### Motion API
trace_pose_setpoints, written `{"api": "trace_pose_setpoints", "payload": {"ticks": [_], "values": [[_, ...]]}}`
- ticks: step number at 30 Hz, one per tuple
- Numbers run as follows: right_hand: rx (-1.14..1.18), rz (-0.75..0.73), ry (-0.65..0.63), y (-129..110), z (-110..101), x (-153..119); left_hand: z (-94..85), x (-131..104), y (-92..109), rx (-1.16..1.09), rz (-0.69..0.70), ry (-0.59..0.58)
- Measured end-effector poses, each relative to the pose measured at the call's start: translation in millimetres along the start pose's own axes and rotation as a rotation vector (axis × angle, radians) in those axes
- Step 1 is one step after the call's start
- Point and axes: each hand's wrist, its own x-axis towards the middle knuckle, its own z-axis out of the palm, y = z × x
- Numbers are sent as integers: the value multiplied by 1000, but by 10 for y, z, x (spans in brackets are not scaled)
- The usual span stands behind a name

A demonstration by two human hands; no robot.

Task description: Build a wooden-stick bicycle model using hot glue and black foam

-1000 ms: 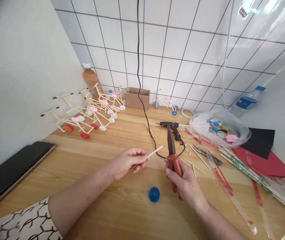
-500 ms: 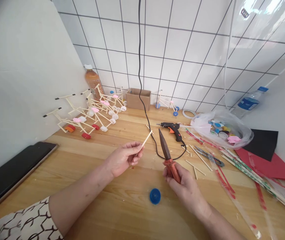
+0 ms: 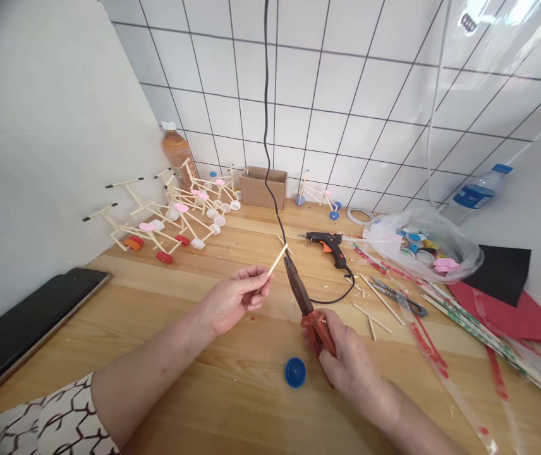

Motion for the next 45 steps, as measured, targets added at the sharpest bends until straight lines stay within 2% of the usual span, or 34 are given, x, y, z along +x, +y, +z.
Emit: {"api": "trace_pose_setpoints", "payload": {"ticks": [14,18,22,27,29,32,37,41,45], "values": [[-290,112,138,31,-24,-12,8,0,-5,45,38,39],[-111,112,57,-18,-22,-14,0,7,-5,51,55,46],[208,169,-54,-48,-49,-32,-8,11,-1,48,74,47],[668,155,-219,3,-83,-33,1,8,7,49,88,62],[773,165,-255,12,-91,-28,8,5,9,47,93,65],[782,151,-295,3,-106,-32,18,-1,15,45,94,66],[705,45,-296,7,-130,-81,32,-10,17,72,89,66],[667,60,-277,29,-135,-92,22,-7,7,95,102,67],[667,88,-266,36,-124,-63,-22,17,73,164,182,172]]}}
